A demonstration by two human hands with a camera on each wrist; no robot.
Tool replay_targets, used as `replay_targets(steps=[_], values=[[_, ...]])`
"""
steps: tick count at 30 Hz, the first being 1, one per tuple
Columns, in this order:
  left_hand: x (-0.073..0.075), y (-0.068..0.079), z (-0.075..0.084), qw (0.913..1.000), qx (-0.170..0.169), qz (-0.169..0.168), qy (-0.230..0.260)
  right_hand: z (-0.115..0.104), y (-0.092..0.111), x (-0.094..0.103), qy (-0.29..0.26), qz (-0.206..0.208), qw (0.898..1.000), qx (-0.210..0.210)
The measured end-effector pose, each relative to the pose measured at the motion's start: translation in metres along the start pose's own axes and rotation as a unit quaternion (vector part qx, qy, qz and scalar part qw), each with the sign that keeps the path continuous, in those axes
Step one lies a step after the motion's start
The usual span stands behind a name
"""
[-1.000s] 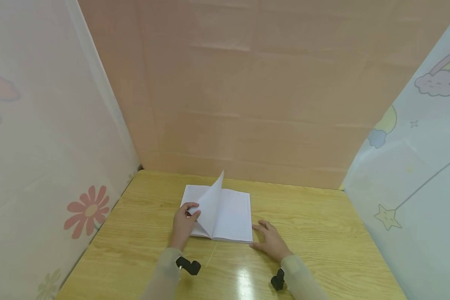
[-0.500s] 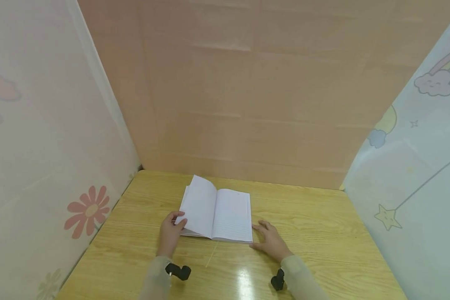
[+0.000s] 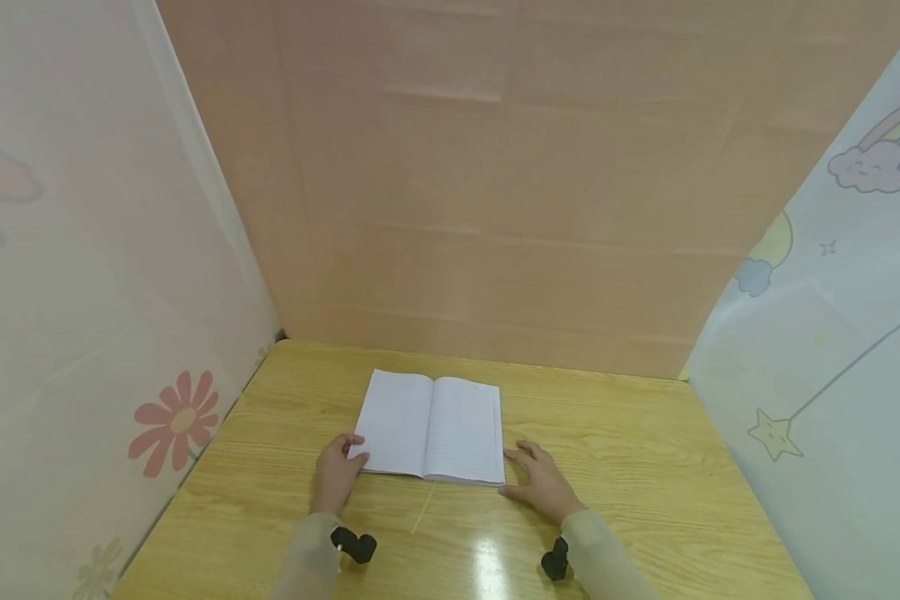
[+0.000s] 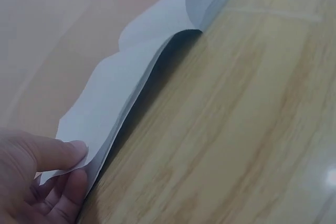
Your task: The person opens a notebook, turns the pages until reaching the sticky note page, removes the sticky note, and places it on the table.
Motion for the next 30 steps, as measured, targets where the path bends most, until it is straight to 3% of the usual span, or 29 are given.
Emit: replay_targets(steps=[12, 19, 25, 30], values=[[-0.0007, -0.0052, 0.0002, 0.9933, -0.015, -0.028, -0.111, -0.0038, 0.0004, 0.0034, 0.005, 0.003, 1.0, 0.001], [-0.0008, -0.0033, 0.0004, 0.985, -0.056, -0.009, -0.163, -0.0039, 0.0, 0.0038, 0.005, 0.001, 1.0, -0.001], [0.0009, 0.0005, 0.0066, 0.9839, -0.058, -0.009, -0.169, -0.0043, 0.0005, 0.0039, 0.007, -0.001, 1.0, -0.001], [0.0023, -0.0001, 0.0075, 0.9877, -0.046, -0.011, -0.149, -0.0048, 0.0014, 0.0043, 0.011, 0.002, 1.0, 0.007]])
Point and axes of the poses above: each hand's wrist, its own y-axis away from the middle knuckle, its own x-axis out of the back of the hand, z = x × y, the point moved 1 cm from there along -y, towards the middle knuckle, and after that the axes turned 12 degrees about y, right-handed, at the moved point
